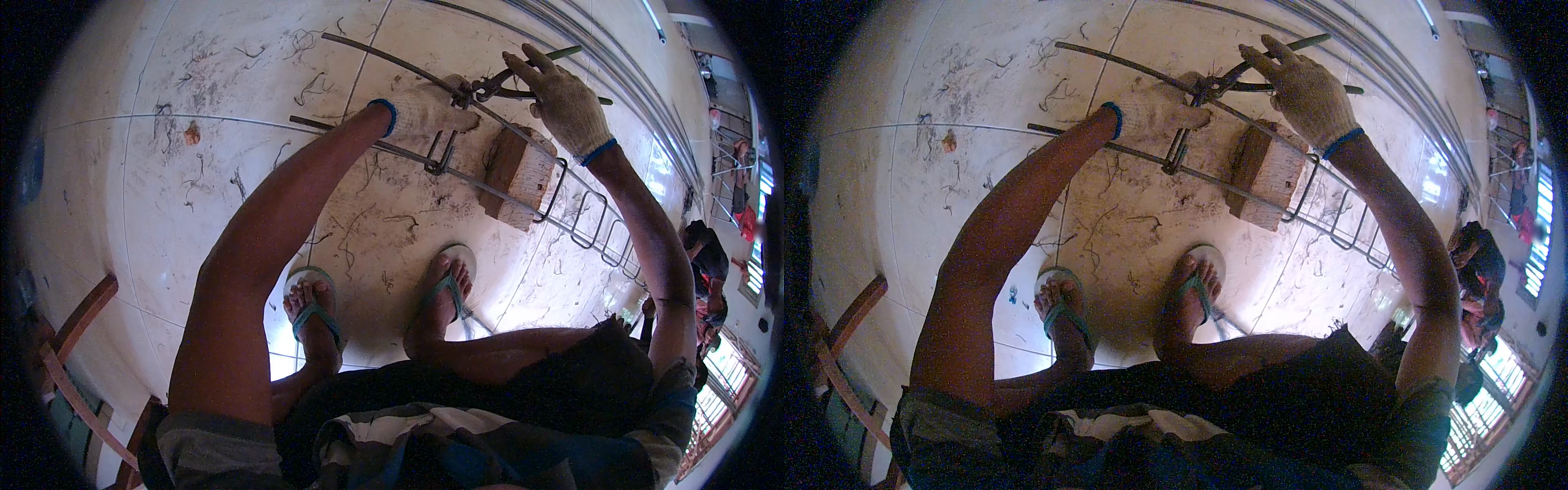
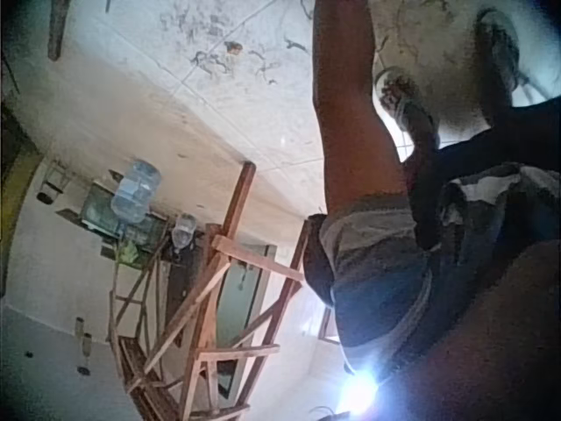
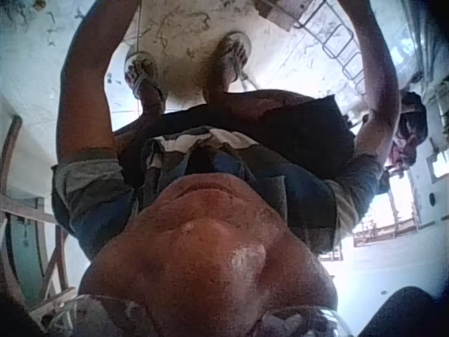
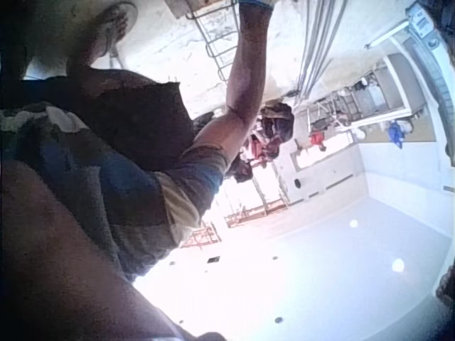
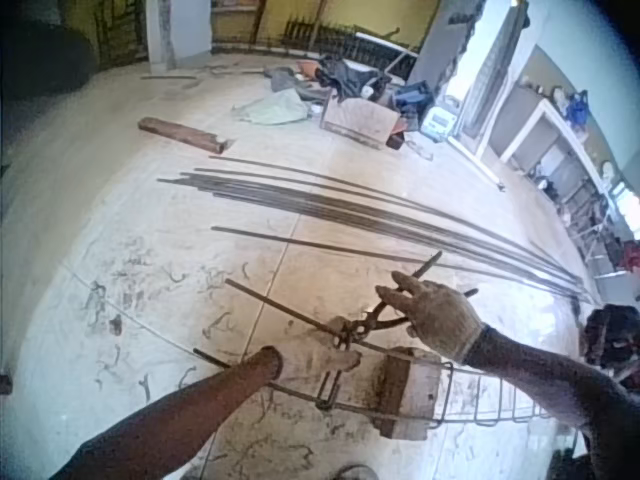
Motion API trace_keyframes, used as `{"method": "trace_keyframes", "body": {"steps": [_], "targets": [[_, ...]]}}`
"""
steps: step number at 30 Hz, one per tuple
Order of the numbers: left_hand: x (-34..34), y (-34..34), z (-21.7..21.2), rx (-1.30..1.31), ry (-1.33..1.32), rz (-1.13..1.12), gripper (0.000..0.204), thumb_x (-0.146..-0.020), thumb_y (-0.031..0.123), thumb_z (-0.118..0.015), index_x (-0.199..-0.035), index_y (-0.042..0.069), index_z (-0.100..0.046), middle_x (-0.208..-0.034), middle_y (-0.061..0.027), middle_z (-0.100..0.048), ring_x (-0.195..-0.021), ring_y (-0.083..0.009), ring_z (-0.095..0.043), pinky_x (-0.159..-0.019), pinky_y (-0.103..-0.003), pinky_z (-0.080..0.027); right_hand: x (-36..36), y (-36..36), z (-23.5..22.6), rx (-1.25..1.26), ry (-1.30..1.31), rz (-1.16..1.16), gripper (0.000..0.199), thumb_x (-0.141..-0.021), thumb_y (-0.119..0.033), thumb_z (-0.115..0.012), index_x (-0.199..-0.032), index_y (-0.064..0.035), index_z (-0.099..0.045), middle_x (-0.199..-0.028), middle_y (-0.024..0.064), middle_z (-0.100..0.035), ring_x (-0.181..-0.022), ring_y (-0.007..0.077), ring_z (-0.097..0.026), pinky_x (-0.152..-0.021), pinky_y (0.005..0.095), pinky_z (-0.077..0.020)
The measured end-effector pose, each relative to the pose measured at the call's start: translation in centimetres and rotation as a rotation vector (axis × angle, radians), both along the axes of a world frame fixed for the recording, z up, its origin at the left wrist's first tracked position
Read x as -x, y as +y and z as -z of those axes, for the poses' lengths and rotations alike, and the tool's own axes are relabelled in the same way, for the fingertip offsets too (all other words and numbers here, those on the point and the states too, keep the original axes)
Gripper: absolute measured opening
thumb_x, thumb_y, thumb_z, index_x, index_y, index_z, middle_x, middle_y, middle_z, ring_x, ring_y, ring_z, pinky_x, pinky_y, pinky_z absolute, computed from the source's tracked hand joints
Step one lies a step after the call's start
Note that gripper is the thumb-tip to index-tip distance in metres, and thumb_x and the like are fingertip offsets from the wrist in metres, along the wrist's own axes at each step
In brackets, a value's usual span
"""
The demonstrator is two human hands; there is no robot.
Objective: The person assembles a metal ladder-like frame on the floor, using pliers to bend and secure wire ties at each rung. They repeatedly pick up wire, wrap it around the frame, and twist it with pliers to fasten the joints.
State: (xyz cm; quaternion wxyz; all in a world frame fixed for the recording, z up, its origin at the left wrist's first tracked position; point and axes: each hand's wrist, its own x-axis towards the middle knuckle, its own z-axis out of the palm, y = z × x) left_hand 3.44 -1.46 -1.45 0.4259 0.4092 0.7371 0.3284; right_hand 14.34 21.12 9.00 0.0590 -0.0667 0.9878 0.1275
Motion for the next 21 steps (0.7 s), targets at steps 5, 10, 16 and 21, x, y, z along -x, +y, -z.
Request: {"method": "trace_keyframes", "body": {"steps": [5,10,16,21], "targets": [[0.4,0.4,1.9,-0.102,-0.222,-0.048,0.057,-0.104,0.057,-0.053,-0.135,0.009,-0.054,-0.107,-0.0143,-0.068,-0.091,-0.0236,-0.066,-0.081,-0.039,-0.056,-0.3,0.7,-1.0,-0.088,-0.041,0.136,0.08,-0.085,-0.006,-0.075,-0.156,-0.0271,-0.045,-0.155,0.0099,-0.053,-0.124,0.0325,-0.066,-0.098,0.0437,-0.0605],[0.8,0.2,2.9,-0.144,-0.341,-0.107,0.058,-0.105,0.063,-0.048,-0.127,0.01,-0.059,-0.101,-0.0069,-0.065,-0.088,-0.0187,-0.061,-0.082,-0.037,-0.055,0.3,1.9,-3.8,-0.096,0.008,0.066,0.083,-0.084,-0.007,-0.075,-0.157,-0.0274,-0.043,-0.153,0.0093,-0.055,-0.123,0.0314,-0.067,-0.099,0.0437,-0.0598],[0.5,0.6,3.7,-0.038,-0.404,-0.195,0.058,-0.106,0.063,-0.048,-0.122,0.009,-0.062,-0.096,-0.0016,-0.062,-0.089,-0.0148,-0.055,-0.081,-0.034,-0.051,1.8,1.7,-5.1,-0.179,-0.014,-0.054,0.088,-0.083,0.0,-0.077,-0.158,-0.0304,-0.043,-0.161,0.0073,-0.047,-0.124,0.0322,-0.067,-0.095,0.0394,-0.064],[0.7,1.2,5.0,-0.075,-0.465,-0.194,0.056,-0.106,0.063,-0.05,-0.121,0.01,-0.063,-0.091,0.0012,-0.059,-0.085,-0.0114,-0.052,-0.078,-0.031,-0.049,3.3,0.9,-3.8,-0.179,-0.075,-0.104,0.092,-0.08,0.005,-0.079,-0.159,-0.0275,-0.043,-0.163,0.008,-0.044,-0.128,0.0321,-0.064,-0.101,0.038,-0.0613]]}}
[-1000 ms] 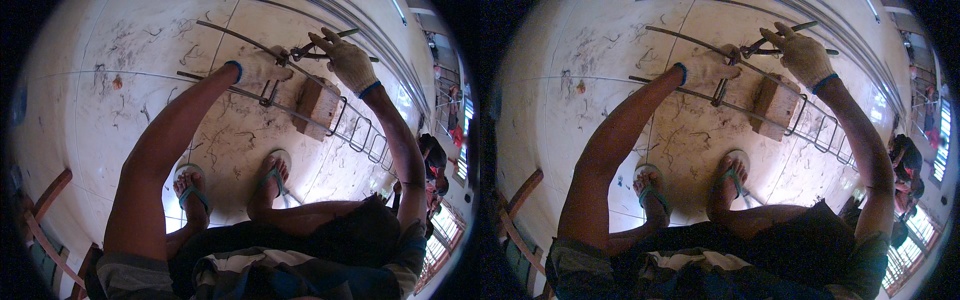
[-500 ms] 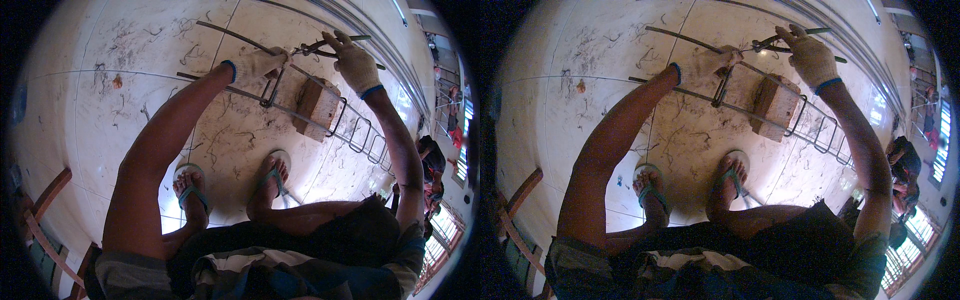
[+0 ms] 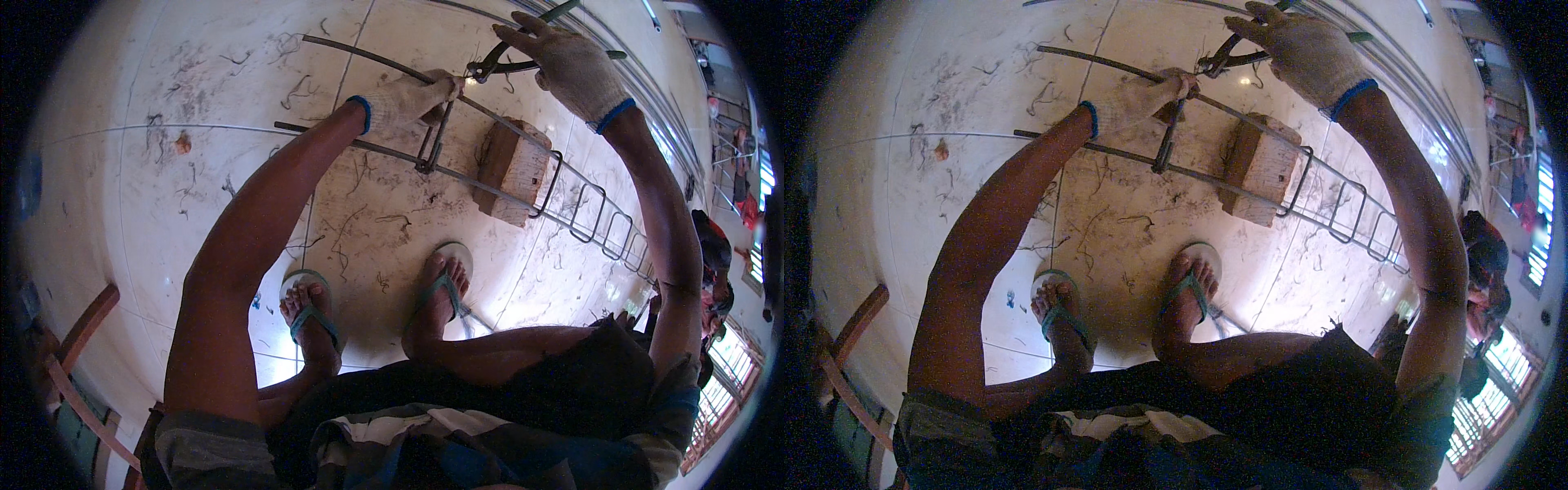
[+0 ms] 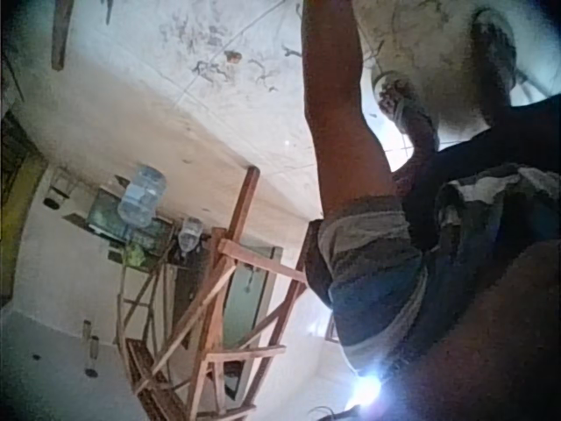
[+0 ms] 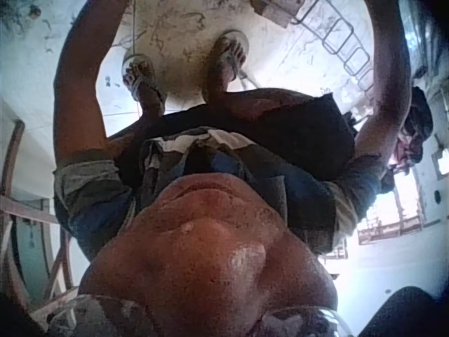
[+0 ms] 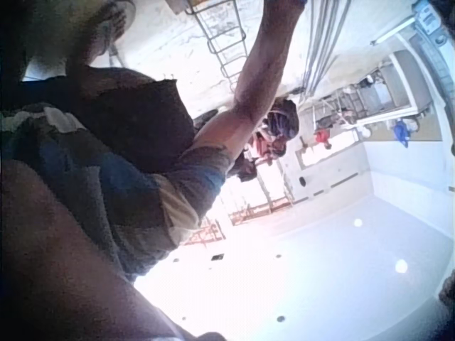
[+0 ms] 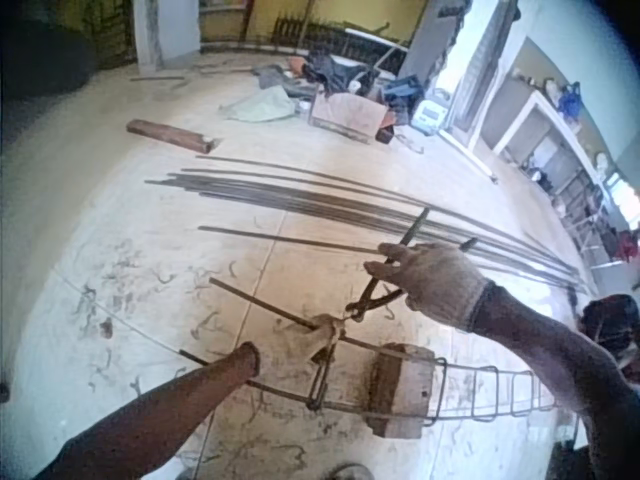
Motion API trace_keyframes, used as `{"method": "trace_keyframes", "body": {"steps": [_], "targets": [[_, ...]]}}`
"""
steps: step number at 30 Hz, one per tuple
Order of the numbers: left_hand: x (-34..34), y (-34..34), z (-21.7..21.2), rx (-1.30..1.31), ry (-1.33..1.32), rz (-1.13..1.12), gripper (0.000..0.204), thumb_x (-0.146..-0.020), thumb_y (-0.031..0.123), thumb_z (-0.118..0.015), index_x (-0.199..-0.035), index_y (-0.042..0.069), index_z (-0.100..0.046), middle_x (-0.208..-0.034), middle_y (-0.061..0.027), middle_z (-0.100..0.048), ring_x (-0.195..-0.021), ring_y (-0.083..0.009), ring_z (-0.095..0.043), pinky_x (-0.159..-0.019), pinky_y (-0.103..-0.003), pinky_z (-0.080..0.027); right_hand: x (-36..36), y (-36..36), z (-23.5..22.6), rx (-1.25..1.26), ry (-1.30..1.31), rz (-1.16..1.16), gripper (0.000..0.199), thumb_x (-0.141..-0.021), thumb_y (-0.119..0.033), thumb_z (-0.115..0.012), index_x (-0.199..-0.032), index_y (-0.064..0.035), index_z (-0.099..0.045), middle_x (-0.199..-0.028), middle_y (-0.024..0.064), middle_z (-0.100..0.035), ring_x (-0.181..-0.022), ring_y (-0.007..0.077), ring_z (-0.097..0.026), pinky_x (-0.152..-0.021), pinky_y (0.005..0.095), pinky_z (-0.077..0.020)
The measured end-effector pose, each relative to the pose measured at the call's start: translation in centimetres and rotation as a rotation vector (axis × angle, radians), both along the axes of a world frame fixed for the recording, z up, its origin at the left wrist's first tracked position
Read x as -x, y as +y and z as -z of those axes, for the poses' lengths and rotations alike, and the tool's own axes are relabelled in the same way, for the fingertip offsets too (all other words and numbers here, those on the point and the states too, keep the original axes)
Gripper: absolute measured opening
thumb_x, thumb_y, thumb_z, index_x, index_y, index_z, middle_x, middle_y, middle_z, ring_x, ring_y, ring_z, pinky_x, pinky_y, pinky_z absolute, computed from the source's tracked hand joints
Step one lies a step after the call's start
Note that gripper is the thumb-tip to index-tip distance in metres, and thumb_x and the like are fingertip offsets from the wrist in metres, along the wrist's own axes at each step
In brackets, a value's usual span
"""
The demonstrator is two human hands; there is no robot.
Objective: The person assembles a metal ladder-like frame on the floor, using pliers to bend and secure wire ties at each rung. They repeatedly pick up wire, wrap it around the frame, and twist it with pliers to fasten the joints.
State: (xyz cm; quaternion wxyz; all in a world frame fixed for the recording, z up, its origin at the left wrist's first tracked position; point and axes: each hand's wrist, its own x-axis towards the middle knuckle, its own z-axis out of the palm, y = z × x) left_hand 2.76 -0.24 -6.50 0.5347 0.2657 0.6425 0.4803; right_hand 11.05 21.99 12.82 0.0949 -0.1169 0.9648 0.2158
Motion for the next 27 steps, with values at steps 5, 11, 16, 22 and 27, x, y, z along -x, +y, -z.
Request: {"method": "trace_keyframes", "body": {"steps": [5,11,16,22,27], "targets": [[0.0,-0.1,0.2,0.084,-0.018,0.031,0.056,-0.106,0.061,-0.052,-0.125,0.01,-0.064,-0.09,0.0023,-0.059,-0.085,-0.0101,-0.053,-0.078,-0.03,-0.049,0.9,-0.6,1.0,-0.02,-0.034,-0.011,0.09,-0.081,0.007,-0.076,-0.158,-0.0262,-0.044,-0.163,0.0093,-0.043,-0.127,0.0312,-0.065,-0.104,0.0393,-0.0596],[0.0,-0.8,-1.3,-0.087,-0.012,0.02,0.057,-0.105,0.059,-0.055,-0.129,0.008,-0.063,-0.1,-0.0011,-0.065,-0.091,-0.0132,-0.059,-0.085,-0.032,-0.052,0.6,0.2,0.2,-0.038,0.018,-0.029,0.078,-0.087,0.006,-0.07,-0.155,-0.0248,-0.047,-0.16,0.0105,-0.048,-0.131,0.0324,-0.062,-0.108,0.0414,-0.0563],[0.4,-1.1,-1.6,-0.142,0.141,0.116,0.051,-0.107,0.051,-0.058,-0.132,0.007,-0.062,-0.112,-0.0028,-0.067,-0.106,-0.0137,-0.062,-0.095,-0.031,-0.052,-0.6,-0.2,-3.9,-0.054,-0.034,0.216,0.074,-0.088,0.003,-0.068,-0.154,-0.0247,-0.049,-0.157,0.0105,-0.051,-0.132,0.0317,-0.062,-0.11,0.0414,-0.0551],[0.0,-0.8,-1.4,-0.299,-0.151,0.013,0.041,-0.104,0.049,-0.065,-0.121,0.012,-0.068,-0.096,0.0037,-0.061,-0.088,-0.0093,-0.057,-0.083,-0.029,-0.052,-0.5,-4.0,-7.4,0.261,0.018,-0.004,0.067,-0.084,-0.007,-0.072,-0.148,-0.0208,-0.056,-0.148,0.0115,-0.06,-0.12,0.0328,-0.068,-0.103,0.0436,-0.0565],[0.6,-1.1,-2.1,-0.124,-0.159,0.103,0.047,-0.104,0.04,-0.066,-0.135,0.005,-0.057,-0.133,-0.005,-0.066,-0.122,-0.0143,-0.064,-0.104,-0.028,-0.053,3.3,-4.9,-3.6,0.08,-0.044,-0.26,0.045,-0.092,-0.01,-0.058,-0.135,-0.018,-0.068,-0.148,0.0121,-0.06,-0.129,0.0303,-0.063,-0.11,0.0427,-0.0501]]}}
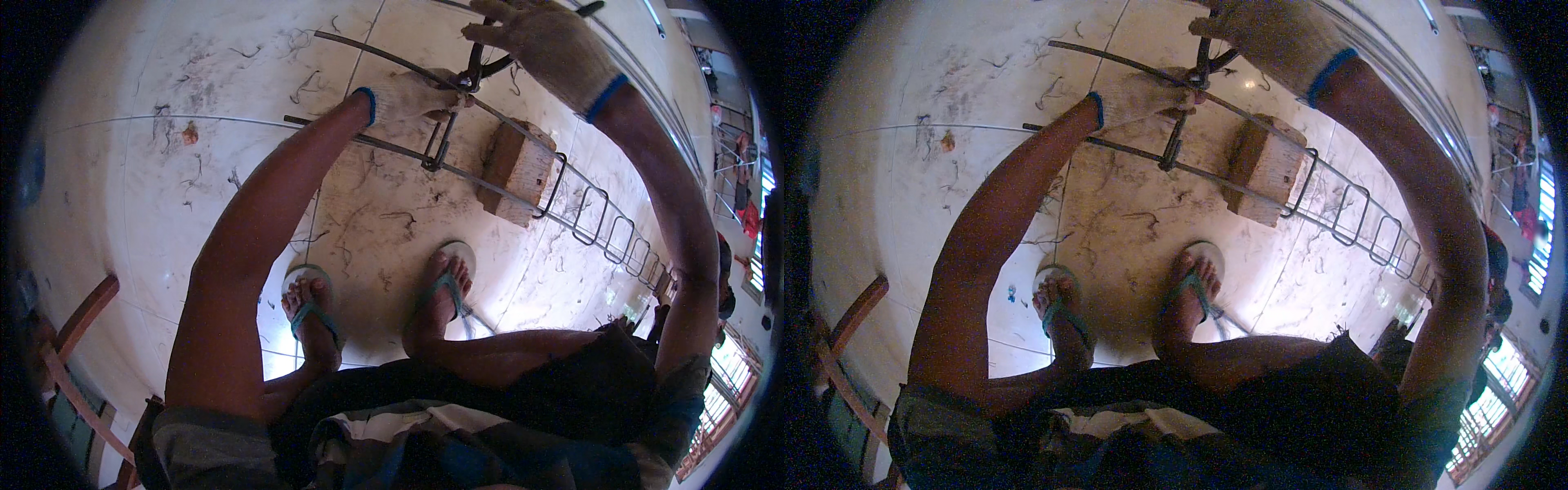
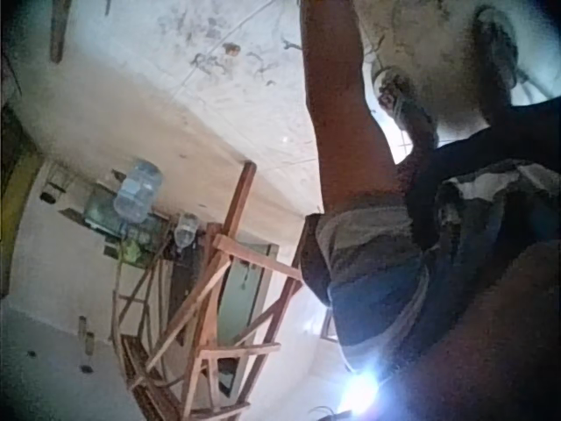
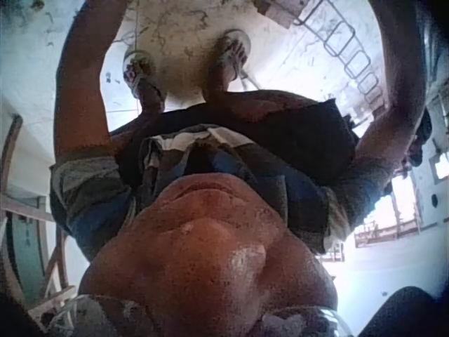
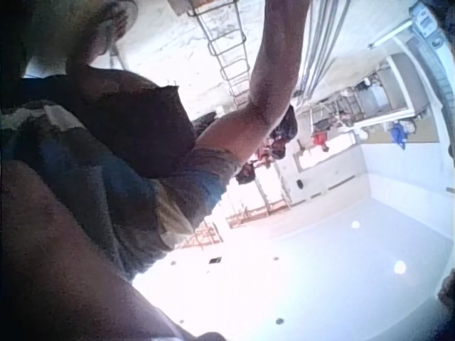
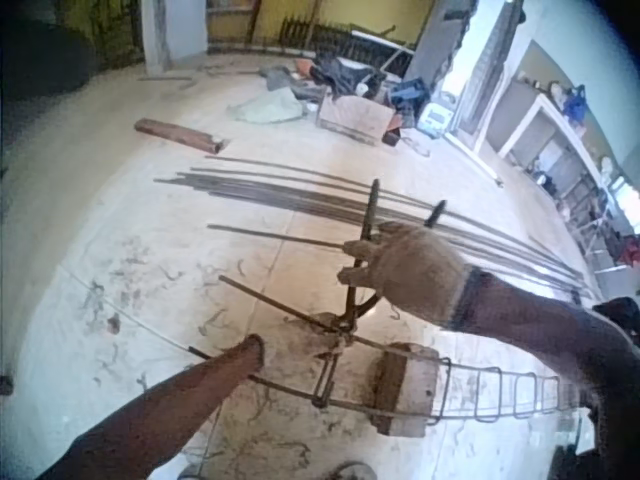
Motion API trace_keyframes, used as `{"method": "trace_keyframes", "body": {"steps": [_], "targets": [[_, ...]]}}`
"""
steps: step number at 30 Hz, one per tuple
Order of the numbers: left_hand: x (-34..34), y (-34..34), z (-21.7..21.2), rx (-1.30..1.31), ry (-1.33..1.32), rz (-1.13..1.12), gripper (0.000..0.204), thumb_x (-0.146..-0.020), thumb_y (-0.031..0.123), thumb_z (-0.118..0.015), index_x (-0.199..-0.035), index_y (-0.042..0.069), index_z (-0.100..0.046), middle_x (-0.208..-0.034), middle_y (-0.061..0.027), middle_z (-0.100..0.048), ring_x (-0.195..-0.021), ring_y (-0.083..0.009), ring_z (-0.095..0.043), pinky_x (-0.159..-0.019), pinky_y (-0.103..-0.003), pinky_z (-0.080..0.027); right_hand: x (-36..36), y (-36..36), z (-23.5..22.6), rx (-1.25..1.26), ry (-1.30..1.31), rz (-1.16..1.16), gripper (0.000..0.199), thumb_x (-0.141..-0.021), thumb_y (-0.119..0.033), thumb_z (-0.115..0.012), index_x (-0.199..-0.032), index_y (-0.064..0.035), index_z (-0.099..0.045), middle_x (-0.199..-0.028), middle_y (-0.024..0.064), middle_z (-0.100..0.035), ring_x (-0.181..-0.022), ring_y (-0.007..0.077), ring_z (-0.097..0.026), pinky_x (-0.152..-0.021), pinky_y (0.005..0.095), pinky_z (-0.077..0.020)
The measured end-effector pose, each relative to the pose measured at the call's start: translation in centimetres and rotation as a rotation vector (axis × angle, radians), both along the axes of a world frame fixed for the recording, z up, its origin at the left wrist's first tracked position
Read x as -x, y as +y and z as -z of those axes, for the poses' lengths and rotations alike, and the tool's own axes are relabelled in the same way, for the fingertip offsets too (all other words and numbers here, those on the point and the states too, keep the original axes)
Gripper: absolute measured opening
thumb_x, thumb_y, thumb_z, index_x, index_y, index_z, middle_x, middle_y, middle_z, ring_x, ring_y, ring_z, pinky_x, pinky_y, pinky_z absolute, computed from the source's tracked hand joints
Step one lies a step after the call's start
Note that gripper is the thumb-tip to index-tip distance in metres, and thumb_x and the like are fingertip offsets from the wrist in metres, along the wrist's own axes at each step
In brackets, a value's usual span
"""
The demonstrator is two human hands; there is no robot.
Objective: The person assembles a metal ladder-like frame on the floor, using pliers to bend and secure wire ties at each rung. They repeatedly pick up wire, wrap it around the frame, and twist it with pliers to fasten the joints.
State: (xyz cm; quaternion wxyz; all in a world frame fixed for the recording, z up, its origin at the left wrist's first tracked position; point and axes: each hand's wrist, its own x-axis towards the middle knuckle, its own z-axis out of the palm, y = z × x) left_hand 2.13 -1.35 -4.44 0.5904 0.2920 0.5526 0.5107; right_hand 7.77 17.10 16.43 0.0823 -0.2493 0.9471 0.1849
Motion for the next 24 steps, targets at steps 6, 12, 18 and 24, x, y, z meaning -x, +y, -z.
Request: {"method": "trace_keyframes", "body": {"steps": [6,12,18,24], "targets": [[0.2,0.4,0.8,-0.022,0.013,-0.005,0.051,-0.102,0.045,-0.067,-0.135,0.007,-0.058,-0.131,-0.0025,-0.067,-0.126,-0.0135,-0.061,-0.106,-0.03,-0.051,2.2,0.1,4.5,1.446,-0.431,0.731,0.04,-0.105,-0.012,-0.053,-0.144,-0.0019,-0.053,-0.144,0.021,-0.059,-0.126,0.0265,-0.064,-0.104,0.0399,-0.0536],[0.3,0.5,1.4,0.01,0.086,0.039,0.056,-0.102,0.048,-0.067,-0.139,0.007,-0.057,-0.131,-0.0019,-0.066,-0.128,-0.014,-0.059,-0.11,-0.031,-0.049,2.2,-0.1,3.1,0.639,-0.153,0.698,0.039,-0.105,-0.019,-0.058,-0.138,0.0013,-0.055,-0.131,0.0155,-0.065,-0.124,0.0262,-0.062,-0.096,0.0413,-0.0547],[0.1,-1.1,1.6,-0.078,-0.028,-0.065,0.061,-0.095,0.065,-0.068,-0.128,0.013,-0.07,-0.111,-0.0005,-0.071,-0.1,-0.0118,-0.066,-0.091,-0.03,-0.056,3.4,1.5,4.2,0.4,-0.148,0.007,0.012,-0.091,-0.026,-0.066,-0.098,-0.0167,-0.066,-0.091,0.002,-0.063,-0.1,0.0239,-0.06,-0.09,0.042,-0.0466],[0.7,-2.2,-2.2,0.093,0.093,-0.033,0.057,-0.101,0.06,-0.062,-0.132,0.012,-0.068,-0.117,-0.0017,-0.071,-0.094,-0.0096,-0.066,-0.081,-0.029,-0.056,3.9,4.9,5.4,-0.198,0.038,-0.254,0.016,-0.085,-0.035,-0.065,-0.079,-0.0213,-0.058,-0.088,0.0008,-0.061,-0.097,0.0235,-0.06,-0.091,0.0422,-0.0449]]}}
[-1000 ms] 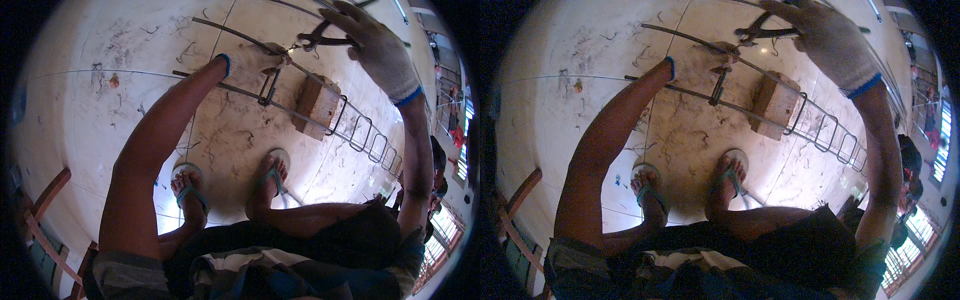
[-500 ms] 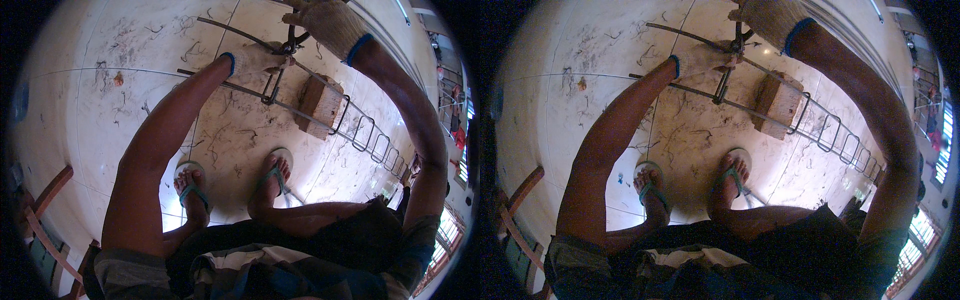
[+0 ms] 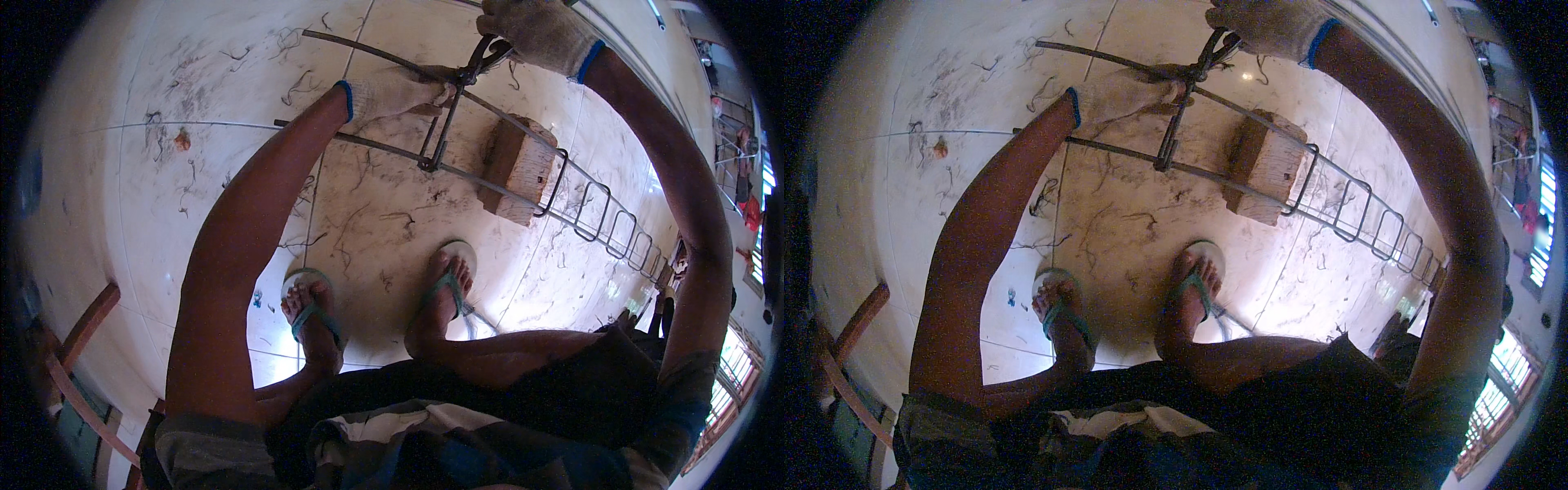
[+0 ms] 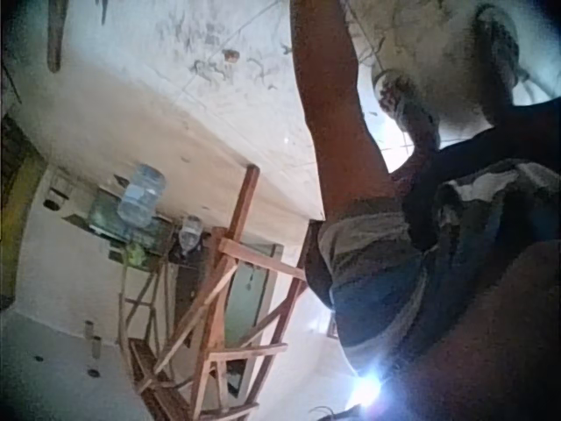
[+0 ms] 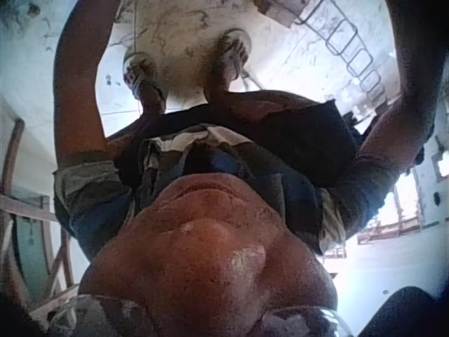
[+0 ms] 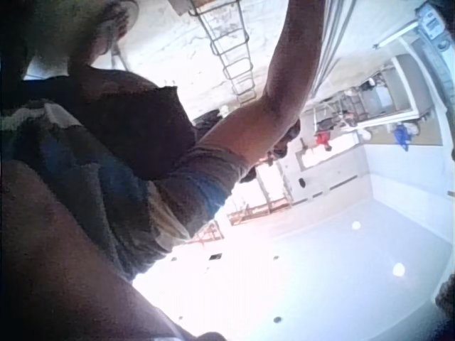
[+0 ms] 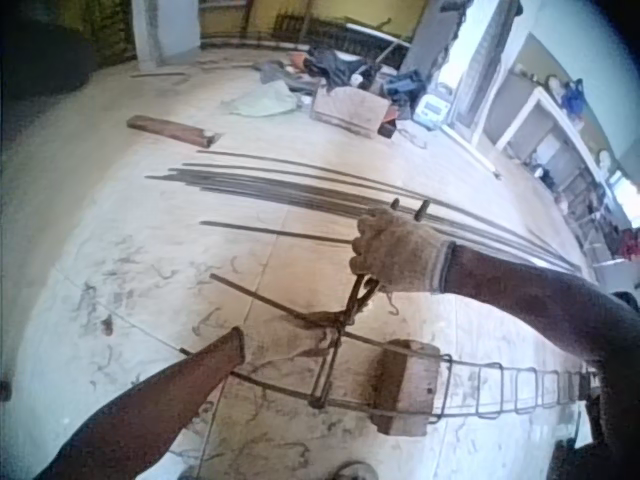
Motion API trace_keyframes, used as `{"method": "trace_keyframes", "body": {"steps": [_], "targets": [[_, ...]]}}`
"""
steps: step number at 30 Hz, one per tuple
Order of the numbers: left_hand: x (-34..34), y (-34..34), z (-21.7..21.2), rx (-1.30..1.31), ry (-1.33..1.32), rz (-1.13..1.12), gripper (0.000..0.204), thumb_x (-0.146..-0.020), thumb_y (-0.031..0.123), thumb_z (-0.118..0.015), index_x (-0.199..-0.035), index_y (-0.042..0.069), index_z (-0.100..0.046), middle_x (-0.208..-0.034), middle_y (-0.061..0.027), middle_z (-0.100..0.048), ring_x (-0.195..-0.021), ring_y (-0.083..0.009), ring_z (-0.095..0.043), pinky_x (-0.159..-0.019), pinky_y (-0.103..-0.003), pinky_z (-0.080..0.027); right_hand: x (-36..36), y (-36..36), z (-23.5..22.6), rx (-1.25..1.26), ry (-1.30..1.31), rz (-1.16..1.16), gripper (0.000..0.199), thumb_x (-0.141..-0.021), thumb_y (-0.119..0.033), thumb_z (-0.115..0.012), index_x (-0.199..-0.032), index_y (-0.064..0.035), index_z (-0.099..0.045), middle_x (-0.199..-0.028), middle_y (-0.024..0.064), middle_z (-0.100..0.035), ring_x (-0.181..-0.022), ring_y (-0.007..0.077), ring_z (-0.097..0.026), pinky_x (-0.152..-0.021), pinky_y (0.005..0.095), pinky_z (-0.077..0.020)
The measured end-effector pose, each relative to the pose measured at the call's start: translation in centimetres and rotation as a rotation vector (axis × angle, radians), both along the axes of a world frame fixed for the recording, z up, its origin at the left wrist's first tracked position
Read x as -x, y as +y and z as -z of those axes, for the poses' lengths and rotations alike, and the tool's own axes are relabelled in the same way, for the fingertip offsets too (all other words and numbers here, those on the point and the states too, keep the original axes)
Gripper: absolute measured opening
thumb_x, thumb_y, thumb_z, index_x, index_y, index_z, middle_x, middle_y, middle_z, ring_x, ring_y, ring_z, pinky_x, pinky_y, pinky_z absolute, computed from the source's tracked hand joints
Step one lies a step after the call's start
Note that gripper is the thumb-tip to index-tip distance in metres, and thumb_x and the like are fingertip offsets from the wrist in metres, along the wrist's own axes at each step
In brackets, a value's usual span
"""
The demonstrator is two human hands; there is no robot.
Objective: The person assembles a metal ladder-like frame on the floor, using pliers to bend and secure wire ties at each rung. They repeatedly pick up wire, wrap it around the frame, and twist it with pliers to fasten the joints.
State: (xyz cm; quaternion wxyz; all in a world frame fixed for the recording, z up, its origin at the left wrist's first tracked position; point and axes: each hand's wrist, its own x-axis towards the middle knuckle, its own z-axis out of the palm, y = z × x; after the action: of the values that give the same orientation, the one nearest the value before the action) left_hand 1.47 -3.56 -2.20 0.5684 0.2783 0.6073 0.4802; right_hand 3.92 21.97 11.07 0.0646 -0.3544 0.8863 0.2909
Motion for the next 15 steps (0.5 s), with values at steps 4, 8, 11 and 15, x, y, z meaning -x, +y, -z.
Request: {"method": "trace_keyframes", "body": {"steps": [4,8,11,15], "targets": [[0.3,-0.3,-2.7,0.218,0.175,0.081,0.062,-0.101,0.063,-0.059,-0.13,0.009,-0.068,-0.11,-0.0042,-0.073,-0.074,-0.0121,-0.062,-0.064,-0.032,-0.054,0.5,2.1,1.5,0.229,-0.185,0.084,0.02,-0.081,-0.038,-0.068,-0.083,-0.0191,-0.062,-0.085,0.0052,-0.063,-0.093,0.0291,-0.064,-0.085,0.0436,-0.0495],[0.3,0.1,-1.8,0.191,0.234,0.079,0.061,-0.102,0.061,-0.058,-0.127,0.008,-0.069,-0.101,-0.0059,-0.074,-0.066,-0.015,-0.061,-0.06,-0.036,-0.053,1.8,3.3,3.9,0.324,-0.34,0.075,0.024,-0.079,-0.037,-0.07,-0.086,-0.0156,-0.064,-0.086,0.0073,-0.065,-0.088,0.0319,-0.066,-0.076,0.0458,-0.0525],[0.2,0.3,-0.2,0.066,0.264,0.045,0.061,-0.102,0.061,-0.057,-0.127,0.007,-0.069,-0.098,-0.0066,-0.074,-0.068,-0.0152,-0.062,-0.063,-0.036,-0.054,2.7,3.7,4.8,0.455,-0.343,-0.004,0.027,-0.078,-0.04,-0.071,-0.086,-0.0152,-0.064,-0.086,0.0083,-0.065,-0.089,0.0328,-0.066,-0.077,0.0463,-0.0524],[0.9,0.1,0.1,0.175,0.248,0.142,0.059,-0.104,0.058,-0.056,-0.131,0.007,-0.067,-0.097,-0.0094,-0.075,-0.07,-0.0174,-0.065,-0.065,-0.038,-0.056,2.9,4.4,4.9,0.386,-0.345,0.028,0.031,-0.077,-0.043,-0.072,-0.085,-0.0149,-0.063,-0.086,0.0098,-0.065,-0.089,0.0343,-0.066,-0.077,0.0471,-0.0522]]}}
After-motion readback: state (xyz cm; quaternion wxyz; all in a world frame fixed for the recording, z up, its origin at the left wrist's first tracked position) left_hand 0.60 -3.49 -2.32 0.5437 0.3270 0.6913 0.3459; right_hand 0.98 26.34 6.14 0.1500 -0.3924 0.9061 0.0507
